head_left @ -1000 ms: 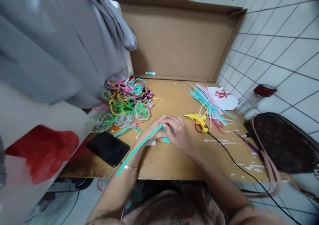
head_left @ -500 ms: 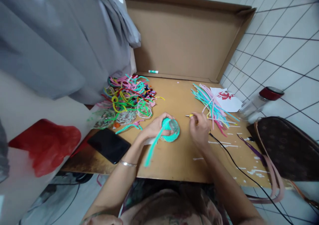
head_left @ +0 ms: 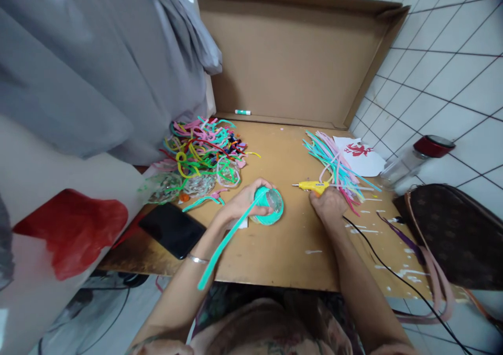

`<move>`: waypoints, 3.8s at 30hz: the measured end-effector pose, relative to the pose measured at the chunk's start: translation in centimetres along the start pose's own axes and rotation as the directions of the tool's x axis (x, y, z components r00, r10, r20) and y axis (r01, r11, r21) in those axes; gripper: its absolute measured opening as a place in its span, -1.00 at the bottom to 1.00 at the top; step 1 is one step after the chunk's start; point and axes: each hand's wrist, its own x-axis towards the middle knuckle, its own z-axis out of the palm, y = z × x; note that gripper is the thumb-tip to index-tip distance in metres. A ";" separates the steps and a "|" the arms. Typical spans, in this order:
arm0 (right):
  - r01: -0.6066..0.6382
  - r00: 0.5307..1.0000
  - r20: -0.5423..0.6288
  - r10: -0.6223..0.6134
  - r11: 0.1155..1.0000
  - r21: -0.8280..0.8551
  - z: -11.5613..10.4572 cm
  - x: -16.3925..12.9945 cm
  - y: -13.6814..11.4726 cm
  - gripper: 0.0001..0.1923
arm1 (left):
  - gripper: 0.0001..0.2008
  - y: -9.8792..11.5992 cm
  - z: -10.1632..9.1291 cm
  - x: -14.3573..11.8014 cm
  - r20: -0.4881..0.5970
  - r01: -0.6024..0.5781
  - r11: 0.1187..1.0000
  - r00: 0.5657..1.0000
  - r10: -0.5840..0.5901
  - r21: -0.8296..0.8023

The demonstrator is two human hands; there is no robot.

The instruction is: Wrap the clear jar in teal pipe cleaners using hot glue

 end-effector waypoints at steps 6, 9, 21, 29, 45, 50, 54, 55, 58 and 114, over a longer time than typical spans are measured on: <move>-0.032 0.977 -0.202 0.074 0.979 0.201 0.1 -0.3 0.6 -0.55 | -0.45 0.2 0.1 0.0 -0.011 0.019 1.000 1.000 -0.019 0.009; 0.012 0.940 -0.323 0.112 0.933 0.360 -0.4 -0.7 0.2 -0.59 | -0.44 0.0 0.0 0.1 0.001 -0.001 1.000 1.000 0.001 -0.011; 0.256 0.870 -0.493 -0.009 0.863 0.436 -2.0 -2.0 -3.9 -0.62 | -0.43 -0.1 -0.1 0.1 -0.047 0.016 1.000 0.999 -0.016 0.014; 0.476 0.795 -0.554 -0.248 0.820 0.317 -0.3 -2.6 -2.8 -0.65 | -0.39 -0.7 -0.5 0.0 -0.035 0.047 0.998 0.998 -0.048 -0.050; 0.502 0.743 -0.589 -0.317 0.846 0.178 -0.6 -3.2 -3.2 -0.67 | -0.34 -1.3 -0.9 0.1 -0.013 0.028 1.000 1.000 -0.028 0.003; 0.495 0.752 -0.581 -0.313 0.850 0.183 -0.4 -3.3 -3.4 -0.64 | -0.32 -1.2 -0.9 0.1 -0.020 0.035 0.999 0.999 -0.035 0.032; 0.497 0.759 -0.569 -0.317 0.846 0.193 -0.5 -3.4 -3.4 -0.66 | -0.32 -1.1 -0.9 0.0 -0.010 0.027 0.999 1.000 -0.027 0.017; 0.497 0.763 -0.564 -0.317 0.845 0.198 -0.5 -3.4 -3.4 -0.66 | -0.32 -1.0 -0.9 0.0 -0.009 0.025 0.999 1.000 -0.025 0.030; 0.490 0.777 -0.549 -0.308 0.844 0.220 -0.6 -3.4 -3.4 -0.67 | -0.33 -1.0 -0.9 0.0 -0.015 0.035 0.997 0.999 -0.034 0.075; 0.530 0.794 -0.452 -0.407 0.828 0.185 -0.9 -3.3 -3.0 -0.71 | -0.34 -0.9 -1.0 -0.1 0.009 0.019 0.994 1.000 -0.020 0.106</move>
